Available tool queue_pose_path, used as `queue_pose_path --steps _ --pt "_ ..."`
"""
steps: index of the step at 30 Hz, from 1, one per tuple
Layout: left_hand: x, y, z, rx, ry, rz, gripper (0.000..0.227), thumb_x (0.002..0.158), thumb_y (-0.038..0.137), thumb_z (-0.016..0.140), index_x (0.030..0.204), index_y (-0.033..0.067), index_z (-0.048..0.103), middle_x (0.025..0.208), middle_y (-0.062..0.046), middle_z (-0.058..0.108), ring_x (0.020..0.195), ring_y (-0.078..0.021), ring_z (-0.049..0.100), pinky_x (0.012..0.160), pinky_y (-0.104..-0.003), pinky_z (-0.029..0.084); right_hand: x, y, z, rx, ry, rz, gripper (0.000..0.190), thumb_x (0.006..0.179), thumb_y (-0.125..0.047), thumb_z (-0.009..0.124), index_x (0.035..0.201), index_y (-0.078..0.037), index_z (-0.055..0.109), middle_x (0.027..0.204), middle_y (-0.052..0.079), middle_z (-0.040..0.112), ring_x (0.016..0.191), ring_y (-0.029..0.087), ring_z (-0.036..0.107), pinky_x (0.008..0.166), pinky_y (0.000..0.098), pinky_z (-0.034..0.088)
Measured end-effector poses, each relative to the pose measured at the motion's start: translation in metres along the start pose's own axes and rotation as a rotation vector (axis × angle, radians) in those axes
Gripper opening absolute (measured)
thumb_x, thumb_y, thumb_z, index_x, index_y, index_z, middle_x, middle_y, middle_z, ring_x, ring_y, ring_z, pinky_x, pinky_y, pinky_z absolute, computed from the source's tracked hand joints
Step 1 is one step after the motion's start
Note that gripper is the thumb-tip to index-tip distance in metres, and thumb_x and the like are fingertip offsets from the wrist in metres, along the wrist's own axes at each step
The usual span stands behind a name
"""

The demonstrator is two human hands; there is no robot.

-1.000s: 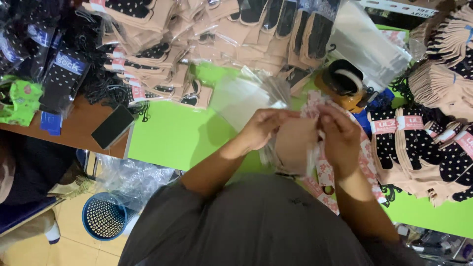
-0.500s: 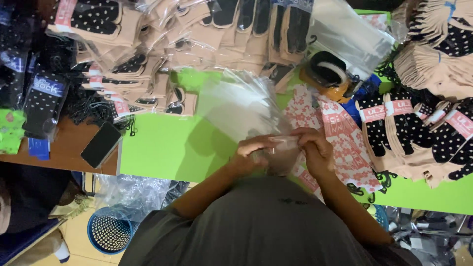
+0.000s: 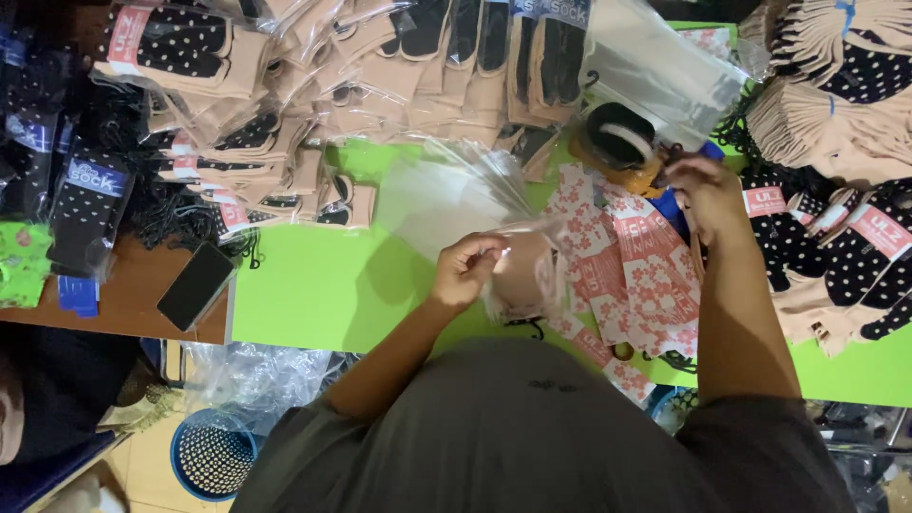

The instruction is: Packaging pairs of socks into individual plastic bags

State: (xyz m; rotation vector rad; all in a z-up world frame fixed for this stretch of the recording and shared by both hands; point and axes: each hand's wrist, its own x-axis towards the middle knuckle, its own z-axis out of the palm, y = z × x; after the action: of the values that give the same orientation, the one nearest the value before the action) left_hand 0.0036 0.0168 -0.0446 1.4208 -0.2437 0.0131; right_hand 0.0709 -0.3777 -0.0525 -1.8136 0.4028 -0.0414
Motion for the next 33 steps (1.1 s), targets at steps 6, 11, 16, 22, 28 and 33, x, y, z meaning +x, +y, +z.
queue_pose_path --steps 6,11,16,22,28,33 --pt "-0.005 -0.01 0.0 -0.005 0.048 0.0 0.022 0.09 -0.006 0.067 0.107 0.0022 0.078 0.096 -0.016 0.075 0.091 -0.0132 0.067 0.082 -0.034 0.057 -0.021 0.009 0.01 0.195 0.146 0.155 0.016 0.083 -0.007 0.079 0.095 -0.01 0.069 0.096 0.008 0.07 0.09 0.017 0.076 0.079 0.0298 0.067" --pt "-0.003 -0.004 -0.002 0.16 -0.04 0.003 0.03 0.097 -0.006 0.061 0.12 0.0091 0.073 0.118 -0.008 0.074 0.054 -0.0029 0.044 0.052 -0.023 0.036 0.029 0.063 -0.037 -0.92 0.004 -0.202 0.016 0.099 -0.019 0.066 0.11 -0.016 0.078 0.095 0.015 0.076 0.088 0.035 0.07 0.071 0.0474 0.053" --pt "-0.002 0.016 -0.003 0.198 -0.005 0.035 0.035 0.095 -0.009 0.058 0.12 0.011 0.074 0.124 -0.009 0.072 0.052 -0.0038 0.041 0.054 -0.026 0.035 0.045 0.065 -0.037 -1.194 0.046 -0.284 0.025 0.1 -0.033 0.064 0.11 -0.016 0.079 0.094 0.021 0.077 0.087 0.048 0.072 0.067 0.0562 0.056" --pt "-0.01 0.024 -0.012 0.225 -0.022 0.078 0.038 0.093 -0.013 0.058 0.121 0.0087 0.072 0.123 -0.011 0.073 0.057 -0.0033 0.046 0.053 -0.023 0.036 0.031 0.03 -0.051 -0.795 -0.073 -0.18 0.021 0.093 -0.011 0.065 0.107 -0.014 0.08 0.094 0.008 0.076 0.085 0.019 0.067 0.076 0.0371 0.049" --pt "-0.009 0.025 -0.008 0.186 -0.055 0.067 0.036 0.096 -0.011 0.058 0.122 0.0106 0.072 0.125 -0.01 0.072 0.053 -0.002 0.042 0.052 -0.023 0.036 0.047 0.072 -0.051 -0.606 0.118 -0.255 0.015 0.092 -0.016 0.071 0.105 -0.014 0.079 0.088 0.001 0.073 0.078 0.012 0.064 0.068 0.0299 0.049" --pt "-0.004 0.031 -0.005 0.219 -0.034 0.065 0.037 0.091 -0.013 0.056 0.118 0.0061 0.073 0.123 -0.014 0.073 0.057 -0.0032 0.051 0.052 -0.022 0.038 0.044 0.053 -0.034 -1.221 0.124 -0.127 0.028 0.093 -0.035 0.07 0.102 -0.011 0.081 0.085 0.023 0.076 0.079 0.048 0.074 0.062 0.0579 0.06"
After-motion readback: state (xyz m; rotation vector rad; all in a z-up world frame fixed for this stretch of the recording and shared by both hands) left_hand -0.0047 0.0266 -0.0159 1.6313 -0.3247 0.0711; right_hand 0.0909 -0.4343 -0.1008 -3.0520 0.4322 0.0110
